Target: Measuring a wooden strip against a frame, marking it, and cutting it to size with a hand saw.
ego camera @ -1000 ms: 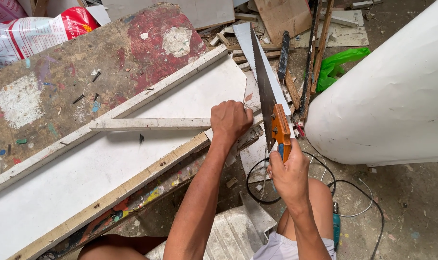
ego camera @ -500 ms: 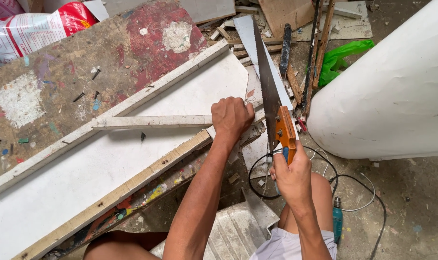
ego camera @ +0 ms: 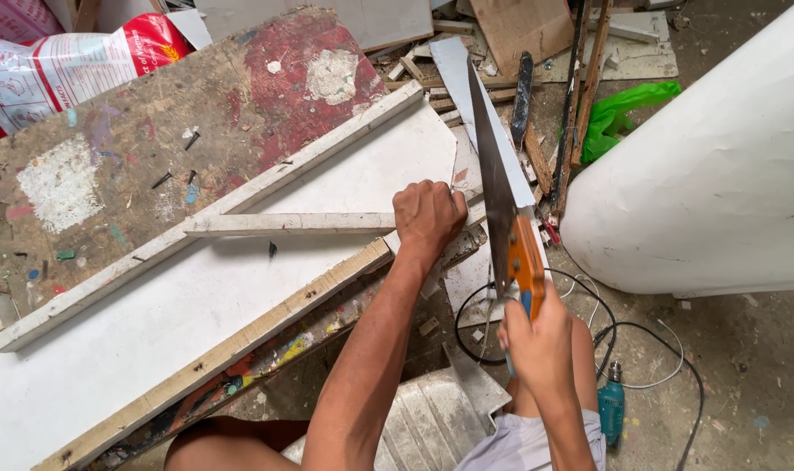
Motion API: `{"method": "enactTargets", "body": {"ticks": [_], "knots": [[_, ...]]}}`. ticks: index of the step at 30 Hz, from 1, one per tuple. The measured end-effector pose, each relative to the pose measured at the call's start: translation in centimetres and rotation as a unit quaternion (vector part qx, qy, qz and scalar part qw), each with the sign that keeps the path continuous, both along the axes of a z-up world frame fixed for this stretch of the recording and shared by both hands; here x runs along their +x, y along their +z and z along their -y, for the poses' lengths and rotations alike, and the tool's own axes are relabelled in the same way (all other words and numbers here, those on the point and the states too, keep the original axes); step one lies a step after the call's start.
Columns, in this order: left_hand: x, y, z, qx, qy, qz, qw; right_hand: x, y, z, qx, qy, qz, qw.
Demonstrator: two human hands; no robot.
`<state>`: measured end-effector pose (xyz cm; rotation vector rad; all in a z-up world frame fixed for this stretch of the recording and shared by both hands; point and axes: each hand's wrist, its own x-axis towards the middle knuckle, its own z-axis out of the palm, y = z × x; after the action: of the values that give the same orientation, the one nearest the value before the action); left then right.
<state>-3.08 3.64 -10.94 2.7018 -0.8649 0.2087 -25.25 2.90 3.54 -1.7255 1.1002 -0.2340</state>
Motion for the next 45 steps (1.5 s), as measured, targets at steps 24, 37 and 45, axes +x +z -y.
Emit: {"method": "enactTargets", "body": {"ticks": [24,37,45], "knots": [[-0.1,0.4,-0.2,0.012,-0.045,-0.092,0.995,-9.5,3.9,-3.5,0.112,-0.11,-0.122,0.98],[0.0,1.2,-0.2,-0.038,-0.043,-0.076,0.995,-22.6,-8.1,0.5,0.383,-0.242,0.001,0.892],[-1.8,4.9,0.0,-0.052,0.055,-0.216,0.973,-9.8,3.4,-1.2,-0.013,-0.066,-0.005,0.998]]}}
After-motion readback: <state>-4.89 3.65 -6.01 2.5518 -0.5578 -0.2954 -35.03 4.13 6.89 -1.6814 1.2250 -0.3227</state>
